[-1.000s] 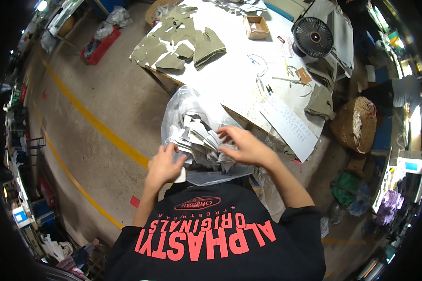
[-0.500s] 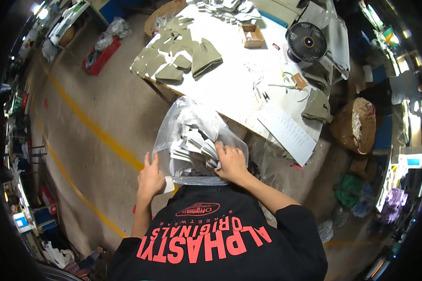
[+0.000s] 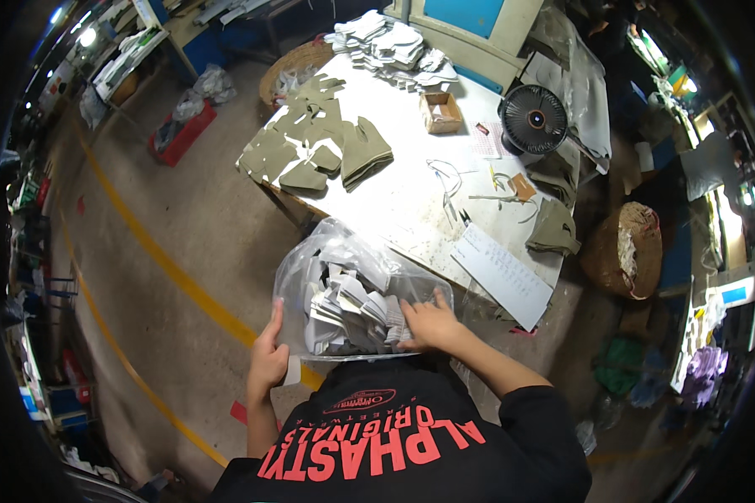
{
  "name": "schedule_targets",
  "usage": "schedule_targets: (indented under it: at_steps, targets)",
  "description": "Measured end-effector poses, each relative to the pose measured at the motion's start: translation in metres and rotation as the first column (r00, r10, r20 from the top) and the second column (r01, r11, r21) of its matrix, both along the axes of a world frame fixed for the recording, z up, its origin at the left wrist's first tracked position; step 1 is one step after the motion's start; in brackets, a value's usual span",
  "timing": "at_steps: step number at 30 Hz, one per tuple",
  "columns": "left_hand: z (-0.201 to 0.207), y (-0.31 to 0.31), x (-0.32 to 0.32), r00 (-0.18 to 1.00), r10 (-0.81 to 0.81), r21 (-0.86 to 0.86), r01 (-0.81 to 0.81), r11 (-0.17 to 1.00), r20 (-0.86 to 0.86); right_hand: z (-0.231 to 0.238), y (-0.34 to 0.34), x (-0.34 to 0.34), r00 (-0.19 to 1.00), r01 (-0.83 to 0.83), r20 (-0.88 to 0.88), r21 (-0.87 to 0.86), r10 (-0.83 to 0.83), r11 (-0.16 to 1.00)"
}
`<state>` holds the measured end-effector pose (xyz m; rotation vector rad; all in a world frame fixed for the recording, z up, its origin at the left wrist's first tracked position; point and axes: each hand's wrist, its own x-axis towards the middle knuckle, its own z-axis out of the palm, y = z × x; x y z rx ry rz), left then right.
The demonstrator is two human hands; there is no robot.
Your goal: The person gathers white plastic shoe parts from a table and places them into a clear plastic bag. They then pick up a white tag, write on it with a pen, and place the tag into the bag with the parts.
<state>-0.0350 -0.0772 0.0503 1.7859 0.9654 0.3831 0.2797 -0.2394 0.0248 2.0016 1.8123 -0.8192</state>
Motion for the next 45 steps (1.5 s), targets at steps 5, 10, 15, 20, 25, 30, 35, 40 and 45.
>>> schedule_targets:
  at_steps: [5, 10, 15, 20, 25, 30, 35, 40, 45]
  targets:
    - [0.01, -0.001, -0.003, 0.993, -0.03, -0.007, 0.029, 1.0, -0.11, 0.067, 0.027, 0.076, 0.984, 0.07, -0.156, -0.131, -0.091, 0.989]
    - [0.018, -0.003, 0.01, 0.982, -0.111, -0.198, 0.08, 0.977, -0.153, 0.08, 0.102, 0.171, 0.816, 0.351, -0.548, 0.222, -0.181, 0.909]
    - [0.013, -0.011, 0.034, 0.94, 0.014, -0.159, -0.072, 0.985, -0.341, 0.046, 0.198, 0.265, 0.585, 0.736, -0.702, 0.249, -0.406, 0.63]
    - [0.007, -0.009, 0.061, 0.928, 0.238, -0.155, -0.29, 0.944, -0.286, 0.009, 0.309, 0.368, 0.253, 0.904, -0.845, 0.034, -0.471, 0.425]
    - [0.01, -0.015, 0.092, 0.851, 0.421, -0.131, -0.478, 0.869, -0.315, -0.046, 0.413, 0.471, 0.216, 0.965, -0.869, 0.261, -0.445, -0.041]
    - [0.01, -0.023, 0.11, 0.775, 0.494, -0.122, -0.577, 0.808, -0.394, -0.104, 0.431, 0.537, -0.208, 0.962, -0.907, -0.123, -0.366, -0.243]
    - [0.01, -0.02, 0.122, 0.735, 0.509, -0.108, -0.61, 0.785, -0.448, -0.119, 0.433, 0.549, -0.422, 0.894, -0.894, -0.438, -0.149, 0.096]
    - [0.002, -0.016, 0.133, 0.726, 0.522, -0.094, -0.618, 0.78, -0.447, -0.111, 0.437, 0.557, -0.516, 0.827, -0.853, -0.521, -0.083, 0.212]
    - [-0.009, -0.009, 0.129, 0.762, 0.497, -0.093, -0.579, 0.81, -0.416, -0.118, 0.437, 0.559, -0.519, 0.826, -0.849, -0.527, -0.094, 0.2]
